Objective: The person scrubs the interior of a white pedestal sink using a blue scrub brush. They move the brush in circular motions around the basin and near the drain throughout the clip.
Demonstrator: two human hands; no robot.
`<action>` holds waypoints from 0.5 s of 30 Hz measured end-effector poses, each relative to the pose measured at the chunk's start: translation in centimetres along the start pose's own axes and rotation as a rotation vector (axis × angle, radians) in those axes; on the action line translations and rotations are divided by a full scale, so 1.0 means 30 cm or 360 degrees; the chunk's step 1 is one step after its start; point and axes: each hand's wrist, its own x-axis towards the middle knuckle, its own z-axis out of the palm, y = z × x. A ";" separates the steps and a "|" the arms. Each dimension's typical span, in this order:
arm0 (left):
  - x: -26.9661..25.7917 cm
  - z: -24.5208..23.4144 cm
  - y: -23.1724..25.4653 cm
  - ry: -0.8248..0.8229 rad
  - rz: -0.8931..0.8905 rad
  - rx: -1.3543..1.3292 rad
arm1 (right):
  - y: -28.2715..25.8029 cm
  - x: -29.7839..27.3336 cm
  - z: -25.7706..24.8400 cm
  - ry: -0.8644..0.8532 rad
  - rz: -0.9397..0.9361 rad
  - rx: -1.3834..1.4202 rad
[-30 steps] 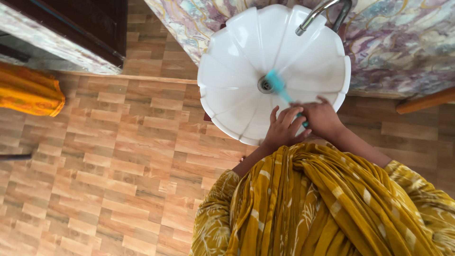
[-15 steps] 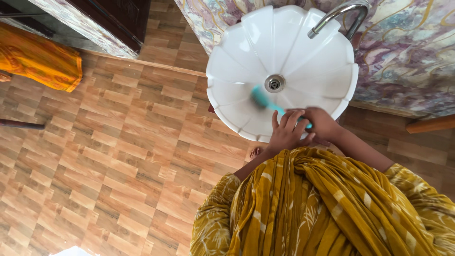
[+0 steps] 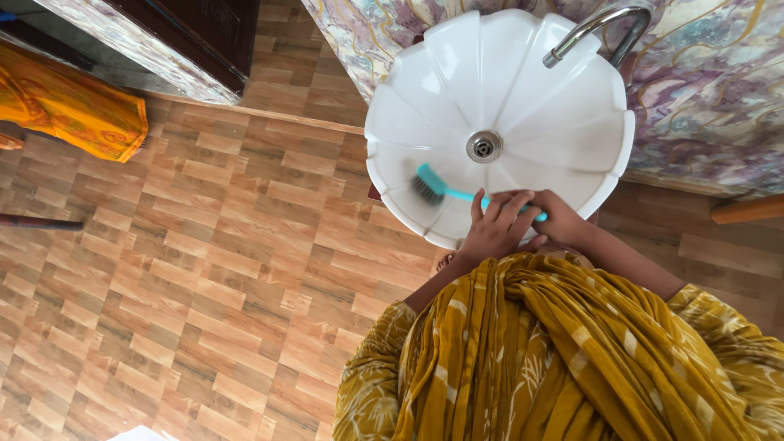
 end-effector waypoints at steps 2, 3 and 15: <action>0.020 -0.011 -0.030 -0.0126 0.0007 0.0010 | -0.031 0.017 0.011 0.0203 -0.0026 -0.0461; 0.029 -0.018 -0.046 -0.0134 0.0019 0.0003 | -0.047 0.034 0.021 0.0347 -0.0047 -0.0870; 0.056 0.004 -0.170 -0.0198 -0.0196 -0.0067 | 0.050 0.223 0.052 0.0654 -0.0262 -0.1355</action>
